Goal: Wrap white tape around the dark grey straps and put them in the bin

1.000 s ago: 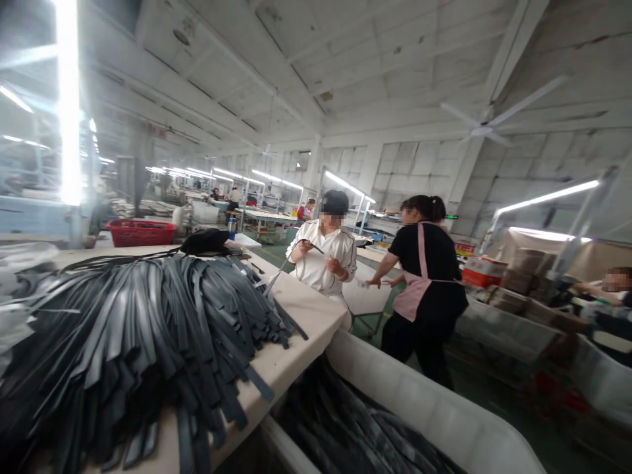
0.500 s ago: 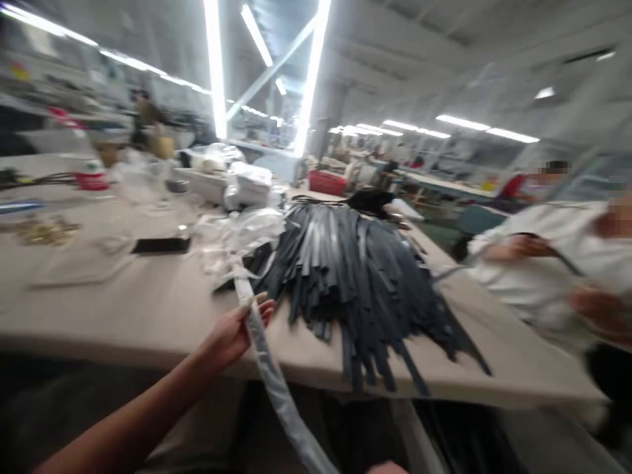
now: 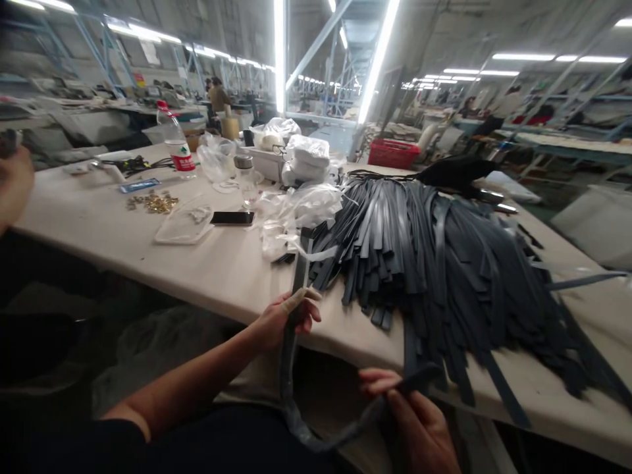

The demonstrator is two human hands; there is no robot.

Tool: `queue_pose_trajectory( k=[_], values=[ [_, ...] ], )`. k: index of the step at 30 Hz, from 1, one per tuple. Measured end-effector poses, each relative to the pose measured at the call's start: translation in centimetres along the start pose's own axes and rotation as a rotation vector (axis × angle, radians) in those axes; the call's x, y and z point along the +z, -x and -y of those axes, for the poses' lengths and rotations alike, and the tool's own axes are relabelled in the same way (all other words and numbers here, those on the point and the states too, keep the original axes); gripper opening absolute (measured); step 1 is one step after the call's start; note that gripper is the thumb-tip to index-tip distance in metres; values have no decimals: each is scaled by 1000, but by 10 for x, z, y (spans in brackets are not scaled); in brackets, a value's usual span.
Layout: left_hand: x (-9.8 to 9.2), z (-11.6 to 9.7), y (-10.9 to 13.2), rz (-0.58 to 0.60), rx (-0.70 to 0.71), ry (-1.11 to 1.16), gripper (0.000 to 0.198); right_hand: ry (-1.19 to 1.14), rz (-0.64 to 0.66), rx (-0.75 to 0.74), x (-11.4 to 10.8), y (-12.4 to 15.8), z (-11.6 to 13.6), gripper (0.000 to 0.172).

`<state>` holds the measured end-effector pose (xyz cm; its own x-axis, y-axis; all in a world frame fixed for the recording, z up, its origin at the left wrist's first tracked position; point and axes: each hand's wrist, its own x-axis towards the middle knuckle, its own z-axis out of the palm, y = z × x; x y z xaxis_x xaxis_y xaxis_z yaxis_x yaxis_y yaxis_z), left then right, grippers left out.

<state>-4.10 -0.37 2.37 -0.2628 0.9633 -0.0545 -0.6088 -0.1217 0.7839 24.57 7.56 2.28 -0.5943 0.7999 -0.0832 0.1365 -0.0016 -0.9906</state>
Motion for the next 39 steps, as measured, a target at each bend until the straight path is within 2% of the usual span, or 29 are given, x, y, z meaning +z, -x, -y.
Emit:
queue_pose_trajectory(
  k=[5, 7, 10, 14, 17, 19, 21, 24, 26, 29, 32, 35, 37, 39],
  values=[
    [-5, 0, 6, 55, -150, 41, 50, -146, 303, -26, 66, -72, 23, 31],
    [-7, 3, 8, 68, -203, 39, 51, -236, 348, 11, 84, -99, 31, 33],
    [-8, 9, 12, 60, -259, 11, 52, -334, 323, 94, 104, -130, 39, 41],
    [-9, 14, 16, 83, -306, -72, 55, -370, 343, 134, 127, -148, 50, 46],
    [-10, 9, 19, 171, -317, -180, 52, -410, 370, 168, 136, -149, 54, 46],
    [-14, 2, 21, 243, -267, -333, 52, -436, 356, 198, 137, -149, 53, 43],
    [-21, -9, 19, 239, -168, -534, 54, -461, 326, 219, 132, -150, 48, 39],
    [-35, -27, 6, 155, -61, -697, 65, -481, 287, 235, 123, -153, 40, 34],
    [-44, -38, -10, 115, -32, -678, 70, -474, 276, 248, 118, -153, 36, 33],
    [-52, -51, -40, 17, 12, -556, 63, -455, 280, 253, 116, -151, 30, 36],
    [-61, -65, -73, -203, 98, -420, 67, -444, 284, 245, 116, -150, 23, 41],
    [-76, -86, -99, -479, 298, -388, 66, -450, 271, 233, 115, -151, 16, 43],
    [-85, -98, -107, -576, 411, -414, 60, -465, 270, 214, 113, -151, 12, 42],
    [-88, -102, -104, -600, 479, -442, 50, -465, 284, 192, 112, -150, 9, 41]
  ],
)
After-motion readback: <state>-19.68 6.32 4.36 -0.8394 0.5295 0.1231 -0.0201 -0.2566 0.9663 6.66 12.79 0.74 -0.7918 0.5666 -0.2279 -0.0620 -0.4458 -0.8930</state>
